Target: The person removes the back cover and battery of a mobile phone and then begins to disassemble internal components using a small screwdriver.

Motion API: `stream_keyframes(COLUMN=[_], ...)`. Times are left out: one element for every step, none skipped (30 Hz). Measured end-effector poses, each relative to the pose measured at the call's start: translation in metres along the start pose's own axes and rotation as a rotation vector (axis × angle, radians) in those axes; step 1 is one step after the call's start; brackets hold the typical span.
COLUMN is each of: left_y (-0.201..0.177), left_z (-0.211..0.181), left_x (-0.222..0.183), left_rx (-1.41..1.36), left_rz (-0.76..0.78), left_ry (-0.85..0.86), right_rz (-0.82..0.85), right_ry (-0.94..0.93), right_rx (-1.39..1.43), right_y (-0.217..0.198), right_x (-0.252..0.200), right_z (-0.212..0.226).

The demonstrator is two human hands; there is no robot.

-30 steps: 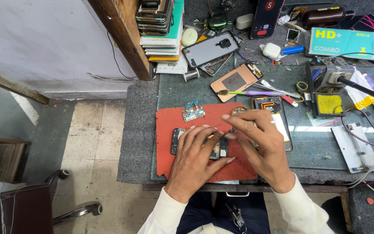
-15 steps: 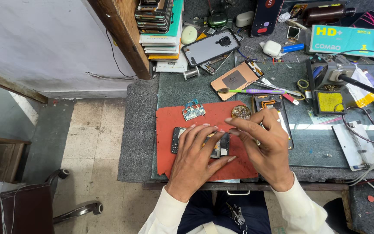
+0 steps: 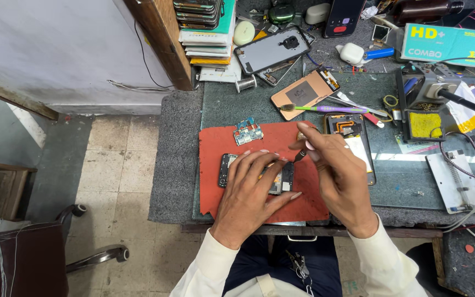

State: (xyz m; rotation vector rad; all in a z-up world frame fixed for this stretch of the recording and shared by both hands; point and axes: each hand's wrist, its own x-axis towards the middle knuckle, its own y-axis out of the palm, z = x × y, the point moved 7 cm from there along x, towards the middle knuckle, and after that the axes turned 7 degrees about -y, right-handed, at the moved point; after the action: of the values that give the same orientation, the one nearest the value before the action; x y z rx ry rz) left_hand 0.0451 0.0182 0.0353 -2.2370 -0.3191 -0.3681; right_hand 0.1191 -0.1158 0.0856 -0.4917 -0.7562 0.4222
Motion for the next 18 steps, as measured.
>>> stream_keyframes(left_y=[0.000, 0.000, 0.001, 0.001, 0.001, 0.002, 0.002, 0.002, 0.001, 0.001, 0.001, 0.001, 0.001, 0.001, 0.001, 0.001, 0.002, 0.002], left_z=[0.000, 0.000, 0.000, 0.001, 0.001, 0.001, 0.001, 0.001, 0.001, 0.000, 0.000, 0.001, 0.001, 0.001, 0.001, 0.001, 0.001, 0.001], left_x=[0.000, 0.000, 0.000, 0.000, 0.000, 0.001, 0.001, 0.001, 0.001, 0.000, 0.000, 0.000, 0.001, 0.000, 0.000, 0.001, 0.001, 0.001], left_rx=[0.005, 0.008, 0.011, 0.016, 0.015, 0.014, 0.013, 0.013, 0.013, 0.013, 0.012, 0.010, 0.008, 0.010, 0.012, 0.015, 0.019, 0.023], left_rz=[0.001, 0.004, 0.007, 0.010, 0.011, 0.013, 0.015, 0.014, 0.012, 0.012, 0.017, 0.022, 0.028, 0.026, 0.025, 0.022, 0.020, 0.019], left_ry=[0.000, 0.000, 0.000, 0.000, 0.000, -0.001, -0.002, -0.001, 0.000, 0.001, -0.001, -0.003, -0.005, -0.007, -0.009, -0.010, -0.006, -0.004], right_rz=[0.008, 0.017, 0.027, 0.038, 0.048, 0.070, 0.092, 0.113, 0.084, 0.055, 0.027, -0.013, -0.053, -0.094, -0.104, -0.115, -0.126, -0.130], right_ry=[-0.058, -0.116, -0.116, -0.117, -0.117, -0.041, 0.034, 0.108, 0.103, 0.100, 0.096, 0.120, 0.143, 0.168, 0.170, 0.169, 0.169, 0.193], right_rx=[-0.017, -0.034, -0.071, -0.107, -0.142, -0.077, -0.012, 0.053, 0.071, 0.089, 0.107, 0.132, 0.156, 0.181, 0.176, 0.172, 0.168, 0.195], right_y=[0.001, 0.002, 0.003, 0.006, 0.009, 0.012, 0.014, 0.017, 0.015, 0.013, 0.010, 0.007, 0.003, 0.000, -0.003, -0.007, -0.009, -0.008], right_x=[0.003, 0.004, 0.005, 0.006, 0.006, 0.004, 0.002, -0.001, -0.003, -0.006, -0.010, -0.014, -0.018, -0.021, -0.024, -0.026, -0.027, -0.030], right_z=[0.006, 0.011, 0.011, 0.010, 0.009, 0.002, -0.006, -0.014, -0.015, -0.017, -0.018, -0.020, -0.022, -0.025, -0.026, -0.027, -0.028, -0.031])
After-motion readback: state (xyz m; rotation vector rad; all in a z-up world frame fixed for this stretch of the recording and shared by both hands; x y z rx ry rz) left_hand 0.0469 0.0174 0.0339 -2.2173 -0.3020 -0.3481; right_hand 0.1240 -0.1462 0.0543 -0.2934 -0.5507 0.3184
